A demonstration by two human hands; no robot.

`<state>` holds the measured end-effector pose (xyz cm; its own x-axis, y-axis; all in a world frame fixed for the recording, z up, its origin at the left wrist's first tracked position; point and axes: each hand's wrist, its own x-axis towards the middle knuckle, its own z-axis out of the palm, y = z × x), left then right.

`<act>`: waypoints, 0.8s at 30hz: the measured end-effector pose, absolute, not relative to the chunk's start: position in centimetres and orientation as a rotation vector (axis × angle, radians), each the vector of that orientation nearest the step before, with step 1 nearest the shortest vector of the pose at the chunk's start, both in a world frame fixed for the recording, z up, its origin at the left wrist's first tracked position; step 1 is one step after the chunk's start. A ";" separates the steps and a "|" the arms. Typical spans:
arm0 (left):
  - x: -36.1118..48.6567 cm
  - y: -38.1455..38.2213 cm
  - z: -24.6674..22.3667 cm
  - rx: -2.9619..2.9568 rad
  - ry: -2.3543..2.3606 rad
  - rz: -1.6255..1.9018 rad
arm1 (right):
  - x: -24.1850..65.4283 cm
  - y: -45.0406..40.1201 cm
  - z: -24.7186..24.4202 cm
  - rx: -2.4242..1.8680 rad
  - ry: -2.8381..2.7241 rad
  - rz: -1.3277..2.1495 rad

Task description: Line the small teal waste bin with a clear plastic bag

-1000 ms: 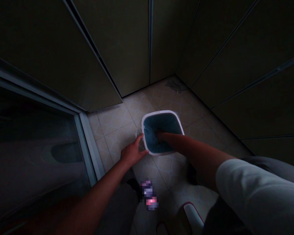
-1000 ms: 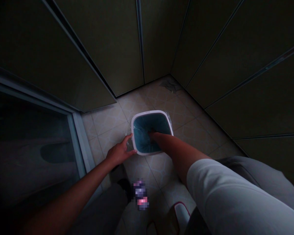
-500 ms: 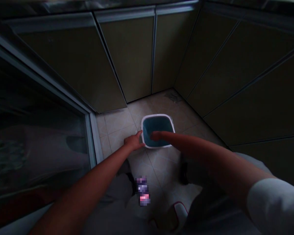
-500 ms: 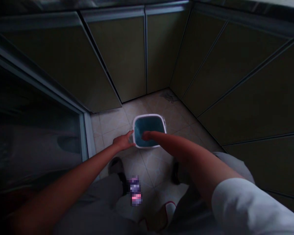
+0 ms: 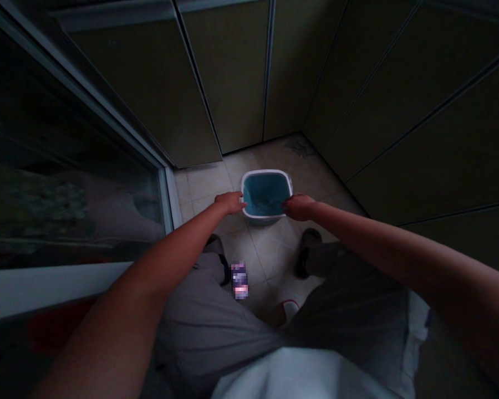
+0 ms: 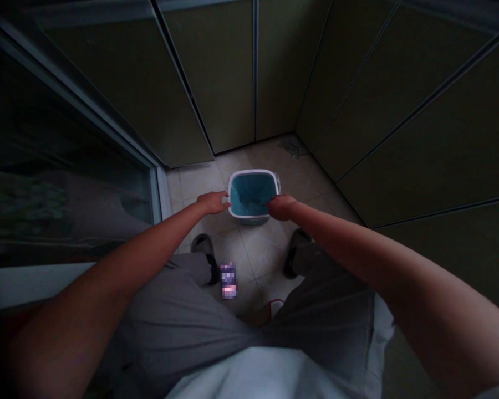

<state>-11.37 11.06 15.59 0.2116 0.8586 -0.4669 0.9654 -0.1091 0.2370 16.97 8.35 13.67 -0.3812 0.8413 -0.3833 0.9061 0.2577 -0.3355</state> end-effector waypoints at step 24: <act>-12.4 8.2 14.0 1.627 1.643 0.682 | 20.3 5.8 19.2 1.757 2.437 -0.737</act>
